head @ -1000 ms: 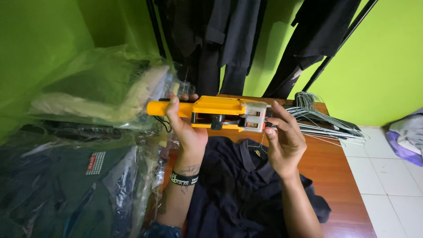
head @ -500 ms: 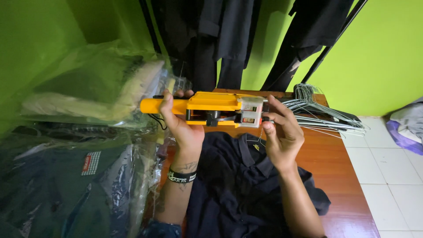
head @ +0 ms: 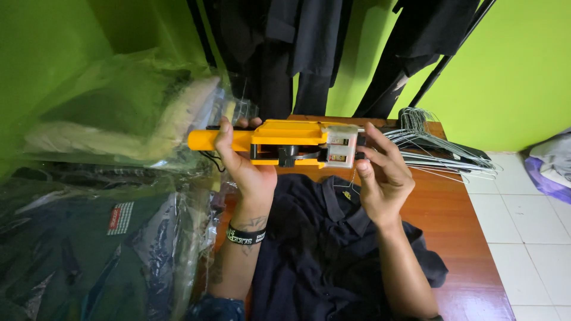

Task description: Unpacking a folded shirt from its plastic sleeve, placing it onto a wire hanger, and inspecting a price labeller.

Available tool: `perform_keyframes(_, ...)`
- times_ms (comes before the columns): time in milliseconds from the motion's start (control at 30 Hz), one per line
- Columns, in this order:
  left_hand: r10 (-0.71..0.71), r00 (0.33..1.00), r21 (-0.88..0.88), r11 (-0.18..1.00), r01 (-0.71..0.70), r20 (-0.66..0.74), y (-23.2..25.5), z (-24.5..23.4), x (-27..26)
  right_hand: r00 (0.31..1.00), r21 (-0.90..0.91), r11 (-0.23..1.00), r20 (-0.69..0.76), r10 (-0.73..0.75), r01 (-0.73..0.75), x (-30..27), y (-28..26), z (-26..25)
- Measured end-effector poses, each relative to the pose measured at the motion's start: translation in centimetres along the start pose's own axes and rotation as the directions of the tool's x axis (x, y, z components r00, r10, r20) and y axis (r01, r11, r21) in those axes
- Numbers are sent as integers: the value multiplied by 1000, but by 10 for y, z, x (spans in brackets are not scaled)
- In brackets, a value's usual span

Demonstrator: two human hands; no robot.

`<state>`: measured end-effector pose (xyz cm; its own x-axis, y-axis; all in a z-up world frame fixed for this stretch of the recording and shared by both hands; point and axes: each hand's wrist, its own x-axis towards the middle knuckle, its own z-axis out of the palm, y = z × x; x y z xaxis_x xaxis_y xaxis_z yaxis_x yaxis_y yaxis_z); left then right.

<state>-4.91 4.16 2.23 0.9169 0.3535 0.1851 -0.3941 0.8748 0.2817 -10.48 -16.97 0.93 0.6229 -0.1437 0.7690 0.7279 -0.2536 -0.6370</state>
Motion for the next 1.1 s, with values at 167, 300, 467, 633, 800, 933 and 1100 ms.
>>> perform_keyframes(167, -11, 1000, -2, 1000, 11, 22, 0, 1, -1, 1000, 119, 993, -22, -3, 5, 0, 4, 0)
perform_keyframes(300, -6, 1000, 17, 1000, 6, 3, 2, 2, -2, 1000, 56, 998, -24, 13, -12, -3, 2, 2)
perform_keyframes(467, 0, 1000, 14, 1000, -1, 9, 3, 2, 0, 999, 35, 999, -32, -4, 5, -4, 0, 5)
perform_keyframes(633, -22, 1000, 7, 1000, 23, -17, 3, 0, 0, 999, 12, 1000, -35, 5, -5, -5, -1, 6)
perform_keyframes(800, -14, 1000, 13, 1000, 14, -9, -2, -6, 3, 999, 105, 994, -38, 17, -13, -3, 9, 3)
perform_keyframes(933, 18, 1000, 32, 999, -18, -9, -3, -4, 2, 998, 94, 995, -38, 49, -46, -1, 9, 1)
perform_keyframes(1100, 0, 1000, 16, 1000, 0, -8, 0, 0, 0, 998, 87, 995, -44, 44, -40, -2, 8, 1)
